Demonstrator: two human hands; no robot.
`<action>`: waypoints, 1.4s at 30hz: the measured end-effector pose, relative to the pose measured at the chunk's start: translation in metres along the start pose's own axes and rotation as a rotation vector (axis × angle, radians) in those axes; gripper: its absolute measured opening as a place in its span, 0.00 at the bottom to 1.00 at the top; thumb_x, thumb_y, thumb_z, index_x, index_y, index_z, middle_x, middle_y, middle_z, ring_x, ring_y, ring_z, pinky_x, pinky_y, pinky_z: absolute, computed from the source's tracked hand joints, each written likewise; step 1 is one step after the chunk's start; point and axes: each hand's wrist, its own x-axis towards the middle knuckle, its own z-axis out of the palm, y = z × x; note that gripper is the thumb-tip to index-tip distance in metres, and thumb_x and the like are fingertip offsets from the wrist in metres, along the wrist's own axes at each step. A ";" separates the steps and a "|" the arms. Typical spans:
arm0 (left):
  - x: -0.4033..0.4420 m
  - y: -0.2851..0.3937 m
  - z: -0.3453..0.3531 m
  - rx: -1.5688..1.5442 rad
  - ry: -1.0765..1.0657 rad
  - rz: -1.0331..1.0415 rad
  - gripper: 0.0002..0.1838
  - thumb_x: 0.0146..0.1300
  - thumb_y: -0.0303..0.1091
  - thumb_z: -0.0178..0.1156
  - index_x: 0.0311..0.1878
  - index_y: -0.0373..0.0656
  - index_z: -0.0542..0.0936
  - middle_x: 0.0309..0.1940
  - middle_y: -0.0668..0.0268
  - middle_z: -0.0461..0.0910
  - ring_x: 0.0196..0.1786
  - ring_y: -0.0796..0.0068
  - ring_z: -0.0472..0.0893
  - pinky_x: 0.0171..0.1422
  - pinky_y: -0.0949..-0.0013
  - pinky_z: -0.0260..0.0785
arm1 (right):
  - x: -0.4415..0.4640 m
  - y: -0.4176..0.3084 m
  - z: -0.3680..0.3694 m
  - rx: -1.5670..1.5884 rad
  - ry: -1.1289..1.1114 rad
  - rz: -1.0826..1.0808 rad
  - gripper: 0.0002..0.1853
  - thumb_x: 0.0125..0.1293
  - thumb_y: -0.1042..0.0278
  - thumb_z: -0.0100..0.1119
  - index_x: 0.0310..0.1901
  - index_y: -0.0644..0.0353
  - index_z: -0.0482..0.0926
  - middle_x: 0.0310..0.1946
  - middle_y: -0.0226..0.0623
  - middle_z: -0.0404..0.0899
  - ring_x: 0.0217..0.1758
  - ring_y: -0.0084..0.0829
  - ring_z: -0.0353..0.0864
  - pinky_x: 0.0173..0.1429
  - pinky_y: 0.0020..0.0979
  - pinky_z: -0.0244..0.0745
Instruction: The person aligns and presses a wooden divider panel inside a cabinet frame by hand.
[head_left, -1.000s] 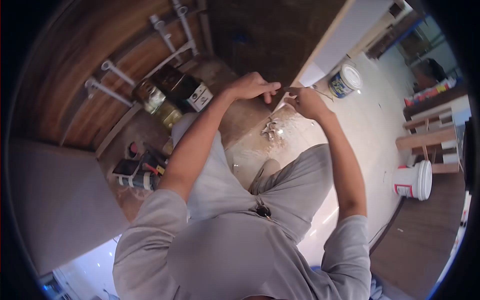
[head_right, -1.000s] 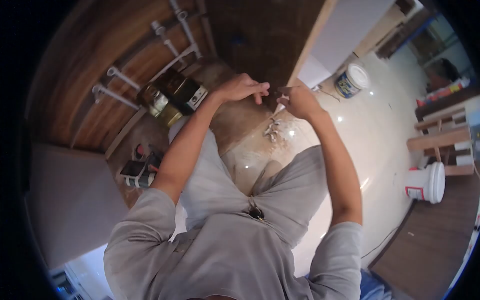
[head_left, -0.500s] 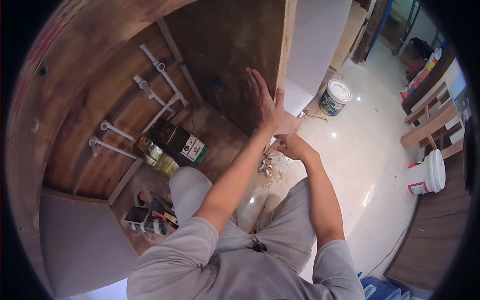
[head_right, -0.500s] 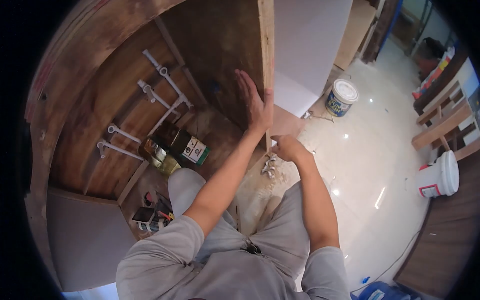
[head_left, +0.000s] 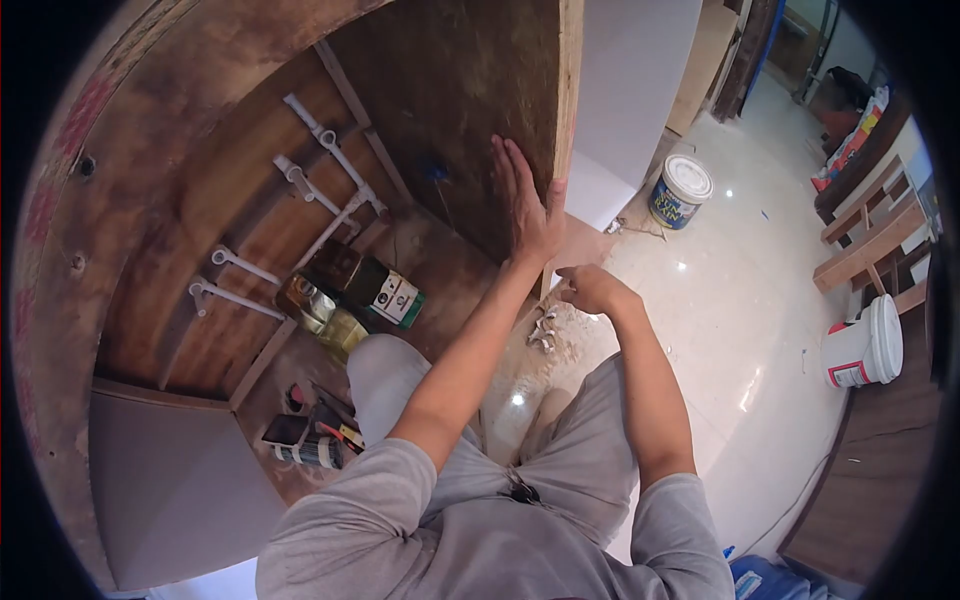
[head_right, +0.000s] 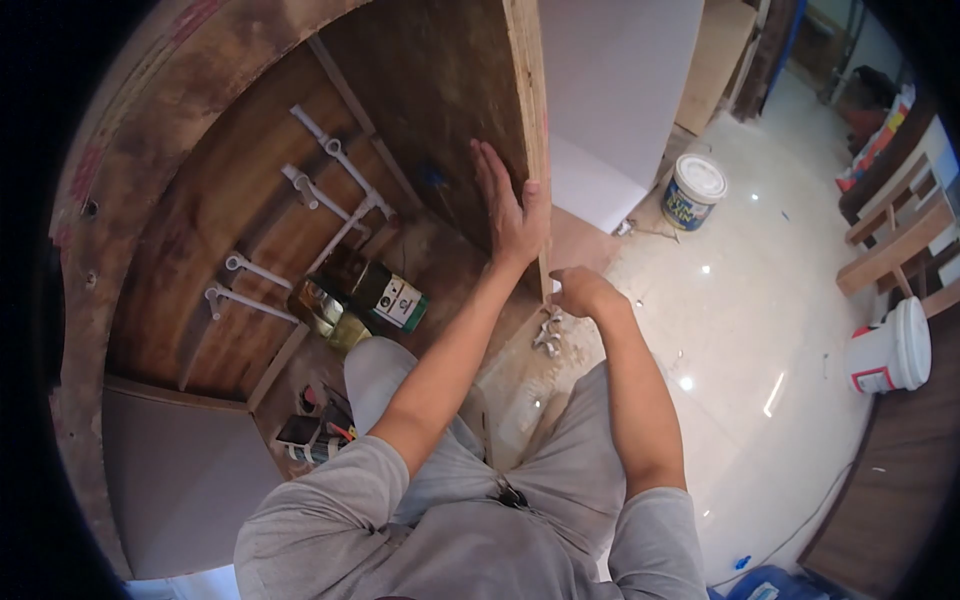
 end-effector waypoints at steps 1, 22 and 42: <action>-0.001 0.001 -0.002 -0.002 -0.001 -0.005 0.44 0.71 0.55 0.44 0.75 0.31 0.41 0.75 0.38 0.36 0.78 0.41 0.38 0.78 0.48 0.33 | -0.001 0.000 0.000 0.005 0.001 0.001 0.29 0.61 0.57 0.63 0.61 0.64 0.73 0.52 0.54 0.78 0.58 0.49 0.77 0.62 0.41 0.71; 0.101 0.038 -0.035 0.086 0.022 0.313 0.41 0.71 0.60 0.40 0.75 0.38 0.49 0.75 0.42 0.45 0.76 0.39 0.46 0.75 0.37 0.36 | 0.000 -0.003 0.002 -0.023 -0.018 0.030 0.29 0.61 0.55 0.63 0.61 0.61 0.74 0.53 0.51 0.78 0.58 0.47 0.76 0.62 0.40 0.71; 0.172 0.004 -0.072 -0.213 0.366 0.067 0.16 0.65 0.33 0.61 0.53 0.35 0.81 0.45 0.55 0.84 0.48 0.68 0.81 0.58 0.68 0.69 | 0.001 -0.005 0.004 -0.050 -0.033 -0.006 0.29 0.63 0.58 0.62 0.63 0.64 0.71 0.48 0.51 0.81 0.56 0.47 0.78 0.62 0.39 0.72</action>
